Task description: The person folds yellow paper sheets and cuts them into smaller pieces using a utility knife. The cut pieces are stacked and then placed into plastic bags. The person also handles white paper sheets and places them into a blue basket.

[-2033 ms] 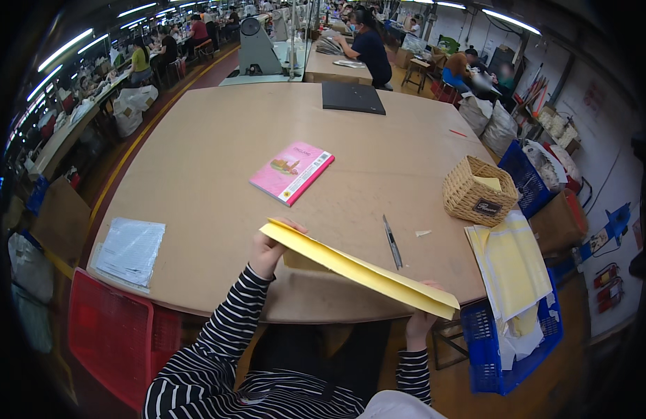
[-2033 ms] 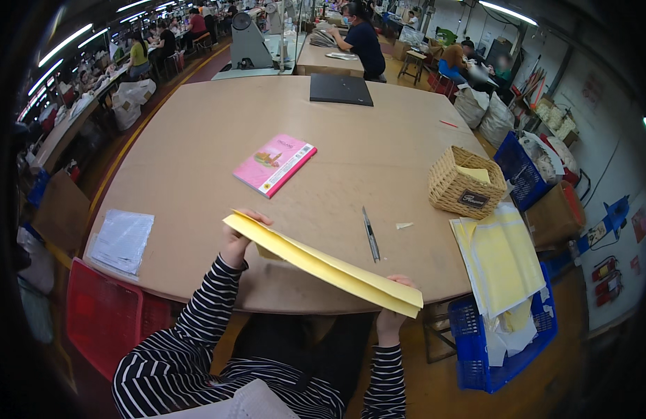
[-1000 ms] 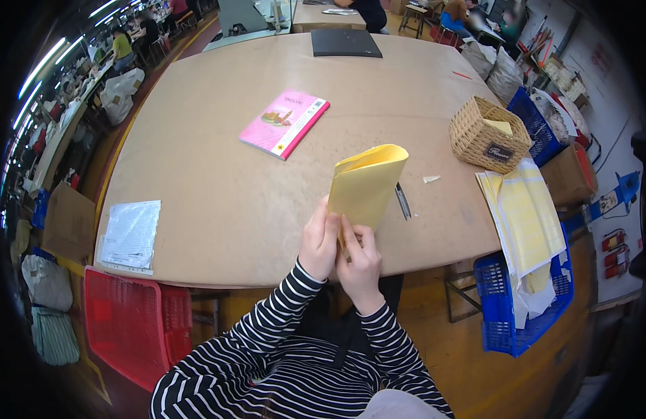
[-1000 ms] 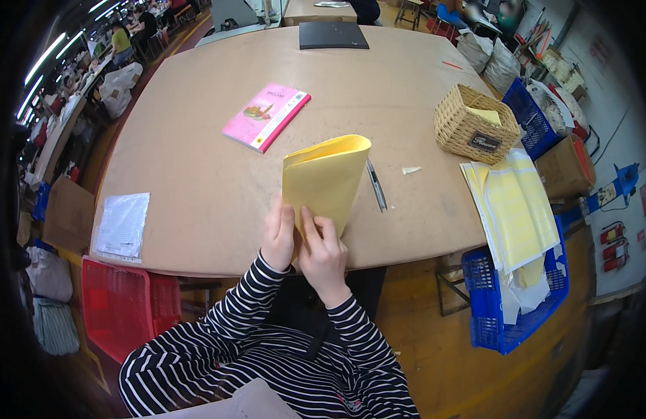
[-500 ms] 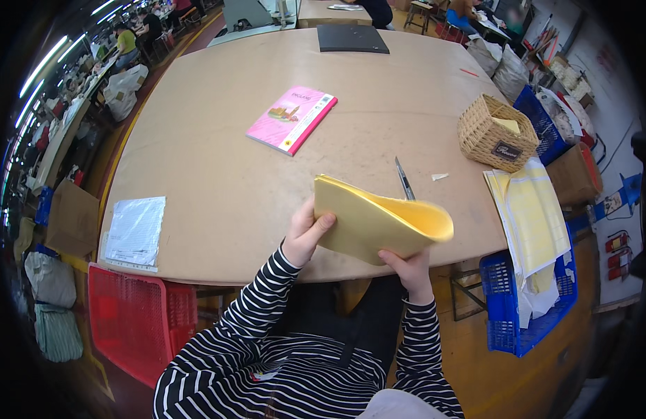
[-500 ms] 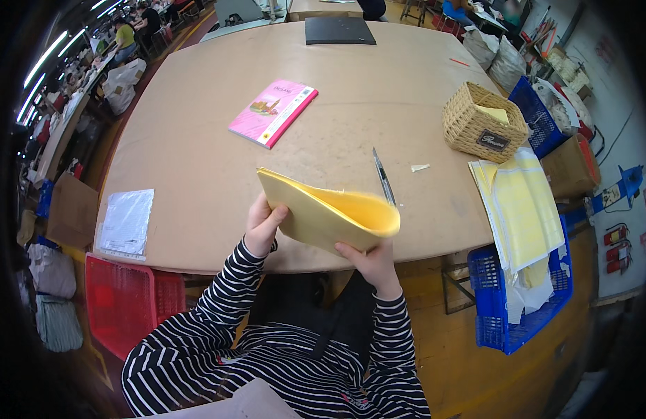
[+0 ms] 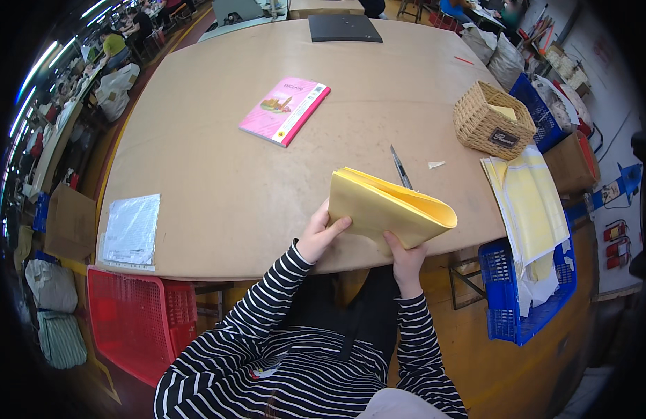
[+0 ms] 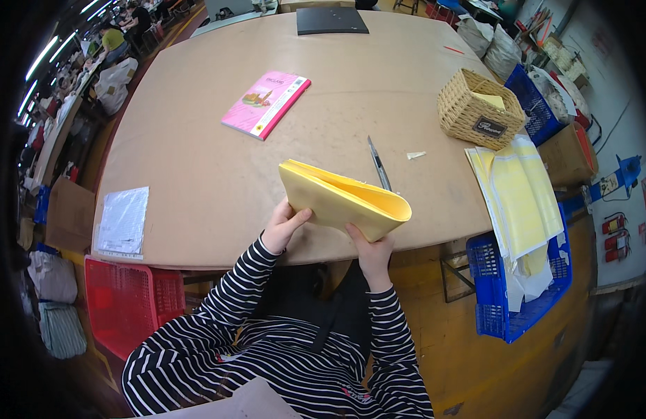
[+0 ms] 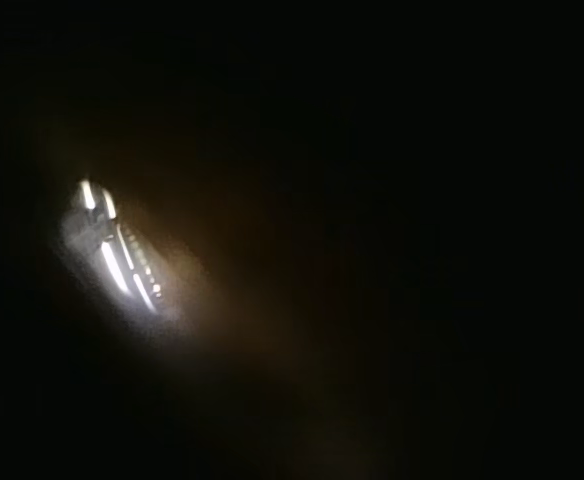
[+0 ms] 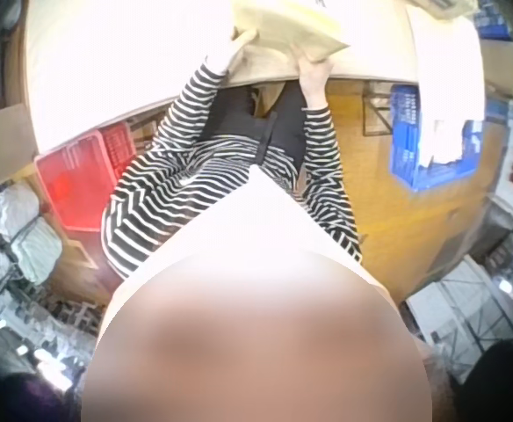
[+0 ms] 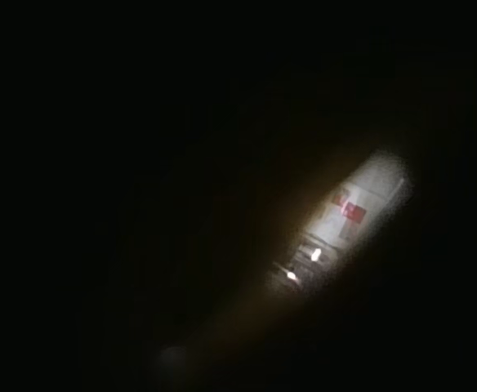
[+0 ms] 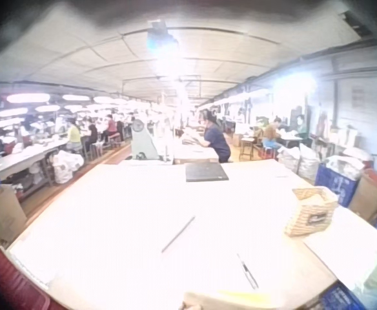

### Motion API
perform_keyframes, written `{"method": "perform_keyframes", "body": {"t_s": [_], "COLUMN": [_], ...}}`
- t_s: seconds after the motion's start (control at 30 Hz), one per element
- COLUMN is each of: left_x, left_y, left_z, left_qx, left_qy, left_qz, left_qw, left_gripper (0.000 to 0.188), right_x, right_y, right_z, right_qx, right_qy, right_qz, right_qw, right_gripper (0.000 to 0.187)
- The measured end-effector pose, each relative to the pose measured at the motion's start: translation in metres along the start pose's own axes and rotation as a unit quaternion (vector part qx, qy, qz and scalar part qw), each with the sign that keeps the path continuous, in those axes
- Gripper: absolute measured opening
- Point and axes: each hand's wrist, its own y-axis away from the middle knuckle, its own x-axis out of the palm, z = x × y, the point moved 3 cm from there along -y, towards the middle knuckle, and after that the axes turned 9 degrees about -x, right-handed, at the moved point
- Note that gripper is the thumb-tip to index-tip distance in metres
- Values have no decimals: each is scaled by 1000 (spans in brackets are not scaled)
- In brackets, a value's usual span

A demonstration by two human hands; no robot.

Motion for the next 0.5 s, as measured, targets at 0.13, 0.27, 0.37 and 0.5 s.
{"method": "perform_keyframes", "body": {"t_s": [0.13, 0.27, 0.37, 0.5], "left_x": [-3, -32, -64, -97], "left_y": [-5, -7, -21, -37], "left_z": [4, 12, 34, 72], "left_qx": [-62, -35, -63, -183], "left_qy": [-101, -109, -55, -280], "left_qz": [-54, -152, -167, -195], "left_qw": [992, 982, 982, 922], "left_gripper": [35, 34, 31, 36], "right_x": [10, 3, -7, -4], "right_y": [-2, -26, -74, -127], "right_z": [-13, -12, -27, -57], "right_qx": [10, -87, -12, -141], "right_qy": [9, 43, 125, 501], "right_qz": [22, 71, 66, 62], "right_qw": [1000, 993, 990, 851], "right_gripper": [38, 49, 49, 43]}}
